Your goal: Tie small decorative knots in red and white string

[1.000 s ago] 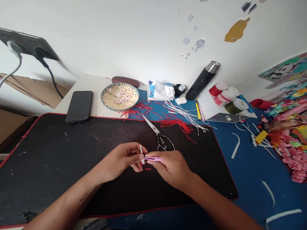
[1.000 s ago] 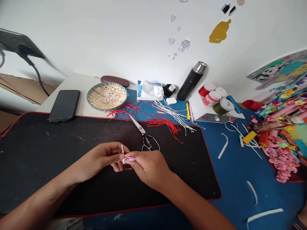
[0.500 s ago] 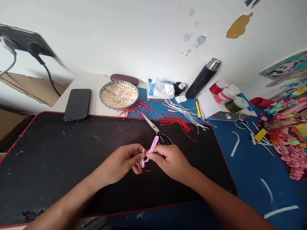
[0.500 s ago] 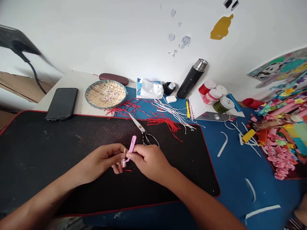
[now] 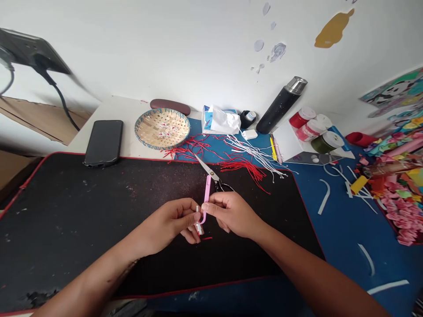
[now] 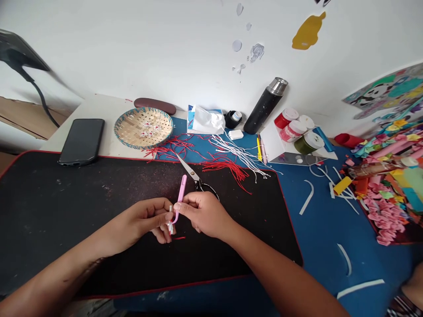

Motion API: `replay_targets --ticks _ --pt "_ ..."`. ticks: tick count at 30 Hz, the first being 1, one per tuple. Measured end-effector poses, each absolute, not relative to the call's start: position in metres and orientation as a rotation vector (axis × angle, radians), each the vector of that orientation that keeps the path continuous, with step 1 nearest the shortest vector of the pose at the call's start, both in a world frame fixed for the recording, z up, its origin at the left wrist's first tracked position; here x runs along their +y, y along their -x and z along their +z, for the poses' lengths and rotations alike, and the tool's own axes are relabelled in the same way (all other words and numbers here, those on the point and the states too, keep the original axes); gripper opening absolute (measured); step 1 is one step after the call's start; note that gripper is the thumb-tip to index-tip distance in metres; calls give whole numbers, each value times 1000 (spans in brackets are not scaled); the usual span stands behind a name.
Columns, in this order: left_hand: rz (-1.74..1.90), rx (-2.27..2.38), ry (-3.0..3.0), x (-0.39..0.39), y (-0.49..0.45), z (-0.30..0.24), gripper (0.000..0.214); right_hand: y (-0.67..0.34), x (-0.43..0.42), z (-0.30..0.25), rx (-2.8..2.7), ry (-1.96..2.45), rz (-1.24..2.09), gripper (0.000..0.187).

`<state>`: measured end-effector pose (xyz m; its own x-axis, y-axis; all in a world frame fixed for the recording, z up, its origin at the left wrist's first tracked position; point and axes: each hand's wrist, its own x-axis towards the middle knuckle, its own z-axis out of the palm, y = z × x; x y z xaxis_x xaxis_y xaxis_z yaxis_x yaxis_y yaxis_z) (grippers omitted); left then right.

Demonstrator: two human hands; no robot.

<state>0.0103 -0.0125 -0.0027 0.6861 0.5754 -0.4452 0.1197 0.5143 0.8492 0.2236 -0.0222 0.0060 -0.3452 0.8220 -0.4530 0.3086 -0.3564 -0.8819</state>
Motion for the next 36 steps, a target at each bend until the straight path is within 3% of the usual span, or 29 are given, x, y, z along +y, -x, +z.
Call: replay_targets --ticks 16,31,36 --pt "304 760 -1031 -11 -11 -7 24 -229 -23 -5 -1418 1485 1816 38" --pt "366 766 -993 -7 -10 0 30 -224 -31 -4 -1589 1518 1606 29" --pt "398 776 -975 -6 -9 2 34 -226 -34 -1 -1684 1531 1385 29"
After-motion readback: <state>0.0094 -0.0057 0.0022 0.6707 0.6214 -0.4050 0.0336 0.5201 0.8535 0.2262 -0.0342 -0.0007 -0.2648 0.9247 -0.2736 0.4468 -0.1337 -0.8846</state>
